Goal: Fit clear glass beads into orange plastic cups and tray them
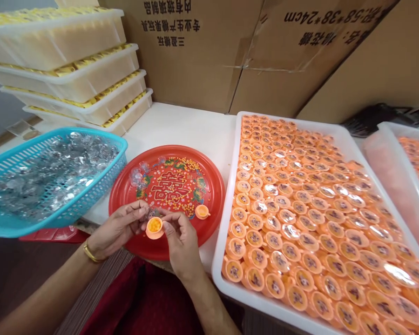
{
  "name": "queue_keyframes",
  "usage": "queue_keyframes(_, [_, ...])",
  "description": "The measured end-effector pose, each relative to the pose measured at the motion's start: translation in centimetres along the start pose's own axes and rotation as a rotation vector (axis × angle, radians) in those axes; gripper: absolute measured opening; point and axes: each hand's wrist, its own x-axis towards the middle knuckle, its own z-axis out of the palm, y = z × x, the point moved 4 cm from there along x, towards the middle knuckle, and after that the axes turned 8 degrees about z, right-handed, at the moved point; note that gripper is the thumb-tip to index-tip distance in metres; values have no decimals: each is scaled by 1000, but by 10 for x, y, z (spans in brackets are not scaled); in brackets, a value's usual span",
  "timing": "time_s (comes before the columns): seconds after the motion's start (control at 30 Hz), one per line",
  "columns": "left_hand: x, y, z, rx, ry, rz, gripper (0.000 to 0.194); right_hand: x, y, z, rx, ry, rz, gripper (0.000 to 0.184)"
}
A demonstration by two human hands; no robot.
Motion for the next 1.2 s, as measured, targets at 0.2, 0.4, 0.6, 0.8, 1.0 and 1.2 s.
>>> queue_keyframes(0.2, [2,-4,2,68,64,31,22,1,5,-3,-38,47,-20,11])
queue_keyframes(0.4, [5,-2,0,249,148,108,21,0,4,-4,-55,37,-40,11])
queue_keyframes(0.6, [2,12,0,577,133,359,11,1,0,-8,-48,87,-41,10])
queue_keyframes(0.8, [-4,23,7,940,70,533,6,1,0,-10,-56,99,-46,9])
queue_keyframes(1.0, [-8,23,11,1018,113,559,24,1,0,-11,-71,89,-39,11])
queue_keyframes(1.2, [-12,34,10,1095,51,652,2,1,1,-12,-61,114,-32,11])
